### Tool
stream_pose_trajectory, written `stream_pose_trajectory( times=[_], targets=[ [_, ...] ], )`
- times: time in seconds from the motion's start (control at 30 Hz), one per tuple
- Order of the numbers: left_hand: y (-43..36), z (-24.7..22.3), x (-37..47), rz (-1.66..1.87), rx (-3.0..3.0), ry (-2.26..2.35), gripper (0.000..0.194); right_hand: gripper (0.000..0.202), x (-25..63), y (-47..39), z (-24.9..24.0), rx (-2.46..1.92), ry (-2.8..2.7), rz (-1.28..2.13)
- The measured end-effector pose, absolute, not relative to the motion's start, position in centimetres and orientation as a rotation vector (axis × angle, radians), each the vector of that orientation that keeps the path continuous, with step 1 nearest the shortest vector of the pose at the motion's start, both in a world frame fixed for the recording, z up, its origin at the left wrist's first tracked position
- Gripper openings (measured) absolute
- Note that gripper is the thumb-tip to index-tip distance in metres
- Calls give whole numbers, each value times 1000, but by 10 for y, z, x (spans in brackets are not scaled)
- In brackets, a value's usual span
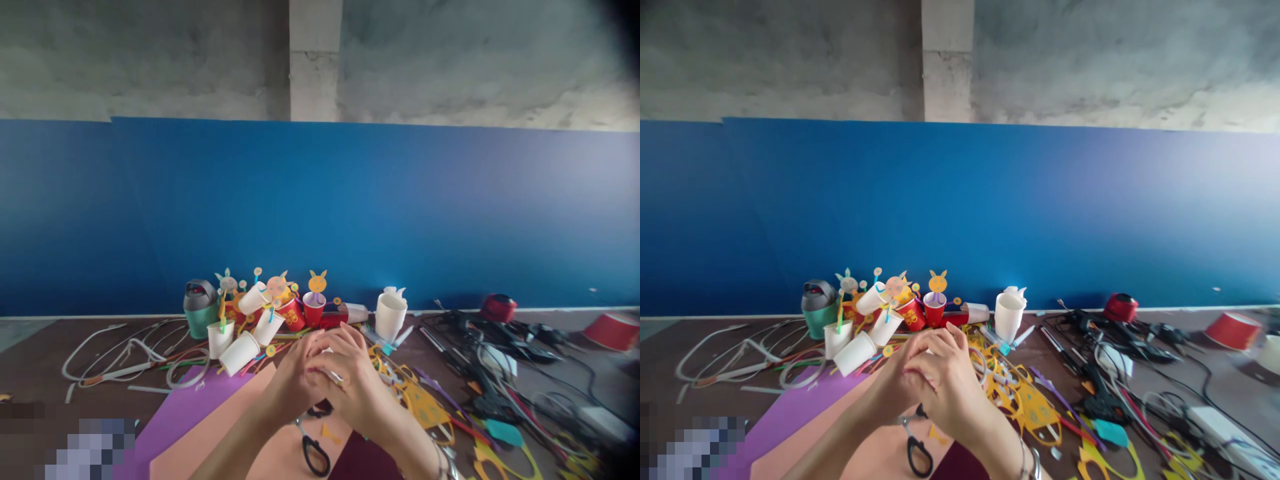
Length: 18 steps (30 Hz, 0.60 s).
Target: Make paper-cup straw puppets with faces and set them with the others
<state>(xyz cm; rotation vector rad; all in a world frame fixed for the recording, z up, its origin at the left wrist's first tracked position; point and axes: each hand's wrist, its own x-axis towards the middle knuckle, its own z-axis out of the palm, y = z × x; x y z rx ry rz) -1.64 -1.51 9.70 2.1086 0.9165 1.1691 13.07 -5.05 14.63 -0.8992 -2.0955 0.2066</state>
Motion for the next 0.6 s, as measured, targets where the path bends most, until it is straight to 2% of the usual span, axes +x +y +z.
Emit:
stream_pose_trajectory(
  times=[0.17,0.4,0.5,0.57,0.6],
  targets=[
    [-13,92,-14,1169,2246,976,59,10,130,-42,141,-1001,-1840,455],
    [-20,102,-10,1016,2204,965,46,32,131,-32,132,-1153,-1339,1019],
    [-20,101,-10,954,2003,830,63,39,136,-30,134,-1109,-1353,1111],
    [-18,97,-11,950,1818,767,79,40,143,-27,137,-1085,-1415,1016],
    [-16,96,-12,963,1718,753,81,40,147,-25,138,-1073,-1437,941]
  ],
)
